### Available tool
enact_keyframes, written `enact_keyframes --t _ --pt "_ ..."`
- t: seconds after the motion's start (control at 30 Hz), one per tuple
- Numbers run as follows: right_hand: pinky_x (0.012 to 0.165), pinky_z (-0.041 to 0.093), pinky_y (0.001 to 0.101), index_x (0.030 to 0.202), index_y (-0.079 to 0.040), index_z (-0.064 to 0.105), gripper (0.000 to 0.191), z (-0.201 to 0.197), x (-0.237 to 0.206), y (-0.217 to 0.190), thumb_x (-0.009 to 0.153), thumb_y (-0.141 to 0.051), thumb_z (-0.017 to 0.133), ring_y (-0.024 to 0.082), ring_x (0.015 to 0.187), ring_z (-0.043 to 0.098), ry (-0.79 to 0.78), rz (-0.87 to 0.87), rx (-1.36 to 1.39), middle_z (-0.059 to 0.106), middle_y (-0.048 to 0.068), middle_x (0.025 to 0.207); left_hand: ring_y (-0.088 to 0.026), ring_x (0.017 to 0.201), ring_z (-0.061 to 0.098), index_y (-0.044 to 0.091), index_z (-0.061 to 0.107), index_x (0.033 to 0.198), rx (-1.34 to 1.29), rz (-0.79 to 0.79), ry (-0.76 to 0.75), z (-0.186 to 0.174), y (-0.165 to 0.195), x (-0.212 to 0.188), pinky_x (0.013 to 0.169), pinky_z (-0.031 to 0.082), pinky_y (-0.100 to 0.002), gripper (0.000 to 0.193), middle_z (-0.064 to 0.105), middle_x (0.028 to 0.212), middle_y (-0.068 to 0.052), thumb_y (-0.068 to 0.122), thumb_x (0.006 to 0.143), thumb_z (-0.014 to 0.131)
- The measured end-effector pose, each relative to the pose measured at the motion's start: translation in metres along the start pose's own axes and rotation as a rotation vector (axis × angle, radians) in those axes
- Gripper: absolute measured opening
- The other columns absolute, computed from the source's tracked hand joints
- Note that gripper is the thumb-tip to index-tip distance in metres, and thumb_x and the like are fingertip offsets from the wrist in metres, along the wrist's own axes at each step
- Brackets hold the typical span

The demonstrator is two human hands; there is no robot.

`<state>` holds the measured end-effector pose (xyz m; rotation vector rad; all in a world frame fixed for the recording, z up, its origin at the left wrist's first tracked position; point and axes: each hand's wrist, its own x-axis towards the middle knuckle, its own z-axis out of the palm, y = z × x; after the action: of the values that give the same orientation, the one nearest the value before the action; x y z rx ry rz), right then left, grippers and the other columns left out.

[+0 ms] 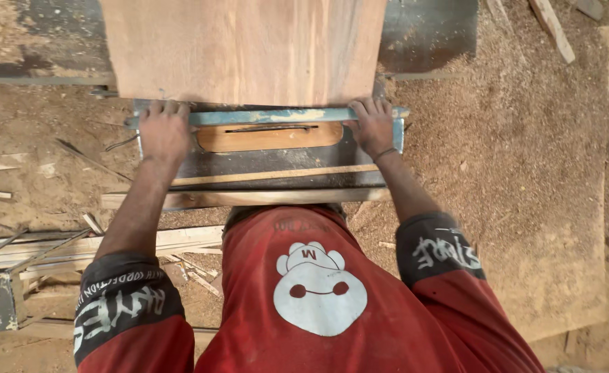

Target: The person selects a long wooden plank from a stack, carries it to a table saw, and cuts it into shorter pieces. They repeatedly feed the plank through the saw, adjust its position, and remove the cut pieces.

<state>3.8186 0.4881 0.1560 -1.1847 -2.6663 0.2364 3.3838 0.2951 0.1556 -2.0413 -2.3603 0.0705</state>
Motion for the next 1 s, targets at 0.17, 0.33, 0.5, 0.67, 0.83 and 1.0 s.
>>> enact_keyframes --t 0.17,0.33,0.5,0.67,0.83,1.0 --pt "0.113 0.033 0.0515 0.124 -0.012 0.067 0.066 -0.015 -0.021 0.014 0.07 -0.039 0.095 0.03 0.126 0.054 0.22 0.172 0.092 0.063 0.009 0.129 -0.031 0.121 0.059 0.013 0.072 0.126 -0.043 -0.032 0.056 0.006 0.0 -0.008 0.097 0.048 -0.05 0.053 0.071 0.124 -0.008 0.038 0.081 0.084" --pt "0.109 0.031 0.0557 0.138 -0.001 0.056 0.091 -0.047 -0.042 0.046 0.064 -0.036 0.097 0.036 0.131 0.047 0.198 0.22 0.114 0.055 0.018 0.141 -0.032 0.122 0.058 0.012 0.072 0.127 0.023 -0.035 -0.004 0.004 0.01 -0.012 0.101 0.047 -0.051 0.055 0.071 0.124 -0.009 0.044 0.084 0.084" --pt "0.11 0.038 0.0518 0.129 -0.017 0.066 0.05 -0.034 -0.024 0.056 0.085 -0.03 0.086 0.032 0.124 0.055 -0.142 0.103 -0.018 0.063 0.01 0.128 -0.033 0.117 0.057 0.01 0.073 0.126 0.125 -0.096 -0.066 0.01 0.017 -0.012 0.095 0.048 -0.049 0.058 0.071 0.122 -0.011 0.051 0.086 0.082" --pt "0.105 0.041 0.0497 0.121 -0.011 0.065 0.042 -0.022 -0.001 0.064 0.086 -0.024 0.084 0.033 0.116 0.059 -0.076 0.054 0.027 0.064 0.012 0.122 -0.032 0.118 0.055 0.007 0.075 0.119 0.022 -0.131 0.093 0.017 0.018 -0.004 0.1 0.047 -0.048 0.048 0.072 0.121 -0.008 0.04 0.085 0.085" --pt "0.102 0.043 0.0486 0.122 -0.011 0.065 0.043 -0.021 0.002 0.066 0.084 -0.016 0.084 0.035 0.116 0.057 0.007 0.046 0.096 0.064 0.011 0.123 -0.034 0.12 0.055 0.006 0.077 0.109 0.057 -0.145 0.158 0.016 0.023 0.01 0.098 0.047 -0.048 0.047 0.072 0.117 -0.011 0.041 0.081 0.09" --pt "0.105 0.041 0.0497 0.121 -0.01 0.065 0.041 -0.027 0.002 0.052 0.085 -0.015 0.083 0.034 0.117 0.056 -0.048 0.136 0.067 0.062 0.013 0.12 -0.038 0.116 0.058 0.006 0.071 0.122 -0.03 -0.216 0.142 -0.006 0.04 0.006 0.091 0.049 -0.052 0.055 0.069 0.126 -0.014 0.034 0.078 0.088"
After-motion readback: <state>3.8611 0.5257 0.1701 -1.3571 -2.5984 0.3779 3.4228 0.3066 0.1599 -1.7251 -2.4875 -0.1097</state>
